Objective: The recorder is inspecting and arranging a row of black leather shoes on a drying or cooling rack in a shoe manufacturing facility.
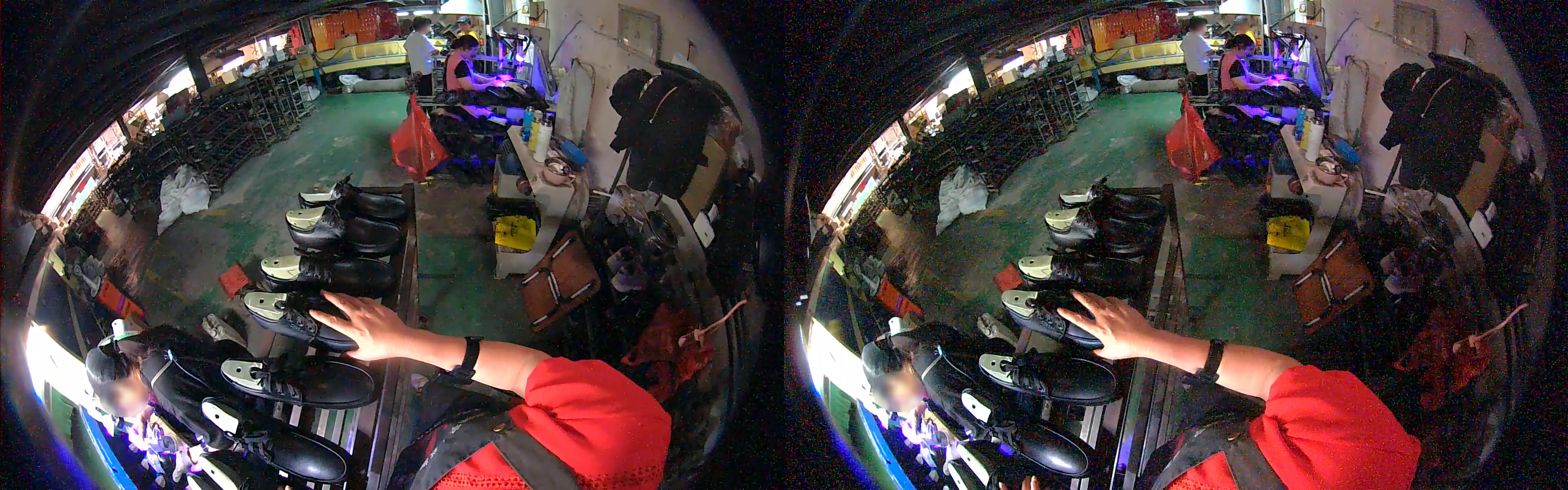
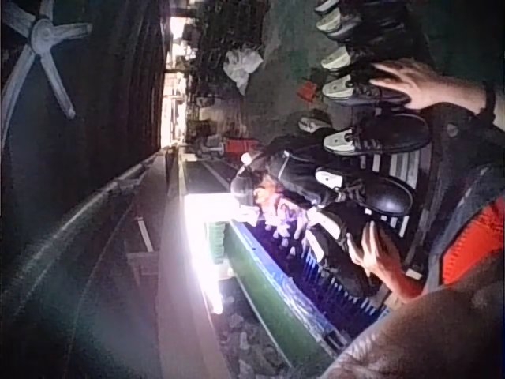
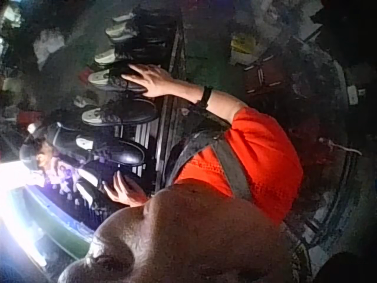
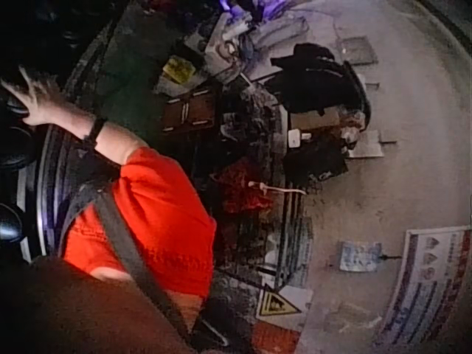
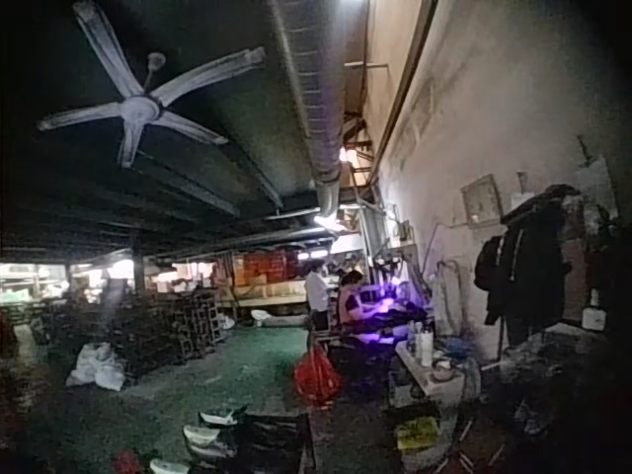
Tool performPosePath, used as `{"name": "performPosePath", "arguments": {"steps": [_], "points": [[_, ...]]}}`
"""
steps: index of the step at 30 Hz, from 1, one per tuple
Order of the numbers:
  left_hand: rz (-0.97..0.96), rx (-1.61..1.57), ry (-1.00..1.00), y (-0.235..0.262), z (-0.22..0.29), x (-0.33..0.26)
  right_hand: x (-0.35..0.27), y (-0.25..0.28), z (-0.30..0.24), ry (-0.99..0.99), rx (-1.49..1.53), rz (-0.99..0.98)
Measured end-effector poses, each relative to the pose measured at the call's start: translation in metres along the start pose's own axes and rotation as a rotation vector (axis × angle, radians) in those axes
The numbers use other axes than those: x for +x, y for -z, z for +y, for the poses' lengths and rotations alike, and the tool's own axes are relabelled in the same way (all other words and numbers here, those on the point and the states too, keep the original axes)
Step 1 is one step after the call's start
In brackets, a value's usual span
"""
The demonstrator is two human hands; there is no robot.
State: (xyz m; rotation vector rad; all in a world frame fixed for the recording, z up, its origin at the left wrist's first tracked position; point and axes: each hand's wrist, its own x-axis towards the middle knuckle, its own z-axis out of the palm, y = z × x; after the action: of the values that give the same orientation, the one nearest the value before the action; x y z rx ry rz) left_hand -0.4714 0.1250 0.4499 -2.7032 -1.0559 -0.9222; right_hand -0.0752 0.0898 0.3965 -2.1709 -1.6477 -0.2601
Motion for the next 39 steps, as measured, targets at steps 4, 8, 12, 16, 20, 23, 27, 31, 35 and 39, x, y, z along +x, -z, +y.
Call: {"name": "performPosePath", "arguments": {"steps": [4, 8, 12, 16, 20, 23, 27, 31, 35, 39], "points": [[0.002, -0.002, -0.006, 0.0012, -0.0001, 0.0018, 0.0005, 0.0008, -0.0001, -0.002, -0.014, 0.005], [0.011, -0.024, -0.007, 0.0013, 0.0004, 0.0026, 0.0001, 0.0013, 0.0004, 0.004, -0.006, 0.01], [0.007, -0.021, -0.004, 0.001, 0.0003, 0.0018, -0.0008, 0.0, 0.0011, 0.009, -0.001, 0.012], [0.005, -0.016, -0.004, 0.0009, -0.0005, 0.0005, -0.0009, -0.0009, 0.0008, 0.032, -0.03, 0.059], [0.004, -0.018, -0.009, 0.0007, -0.0014, 0.0004, -0.0009, -0.0004, 0.0007, 0.021, -0.023, 0.038], [0.006, -0.019, -0.003, -0.0008, -0.0006, 0.001, 0.0012, -0.0007, 0.0024, 0.033, -0.026, 0.048], [0.004, -0.013, 0.001, -0.0046, 0.0004, 0.0026, 0.0036, -0.0025, 0.0049, 0.042, -0.023, 0.053], [-0.001, -0.008, 0.004, -0.0041, 0.0001, 0.0022, 0.0034, -0.0027, 0.0045, 0.026, -0.01, 0.048], [0.008, -0.015, 0.007, -0.0046, -0.0004, 0.0016, 0.0029, -0.0024, 0.004, 0.027, -0.029, 0.043], [0.009, -0.015, 0.014, -0.0051, -0.0003, 0.0015, 0.0031, -0.0046, 0.0051, 0.039, -0.032, 0.053]]}}
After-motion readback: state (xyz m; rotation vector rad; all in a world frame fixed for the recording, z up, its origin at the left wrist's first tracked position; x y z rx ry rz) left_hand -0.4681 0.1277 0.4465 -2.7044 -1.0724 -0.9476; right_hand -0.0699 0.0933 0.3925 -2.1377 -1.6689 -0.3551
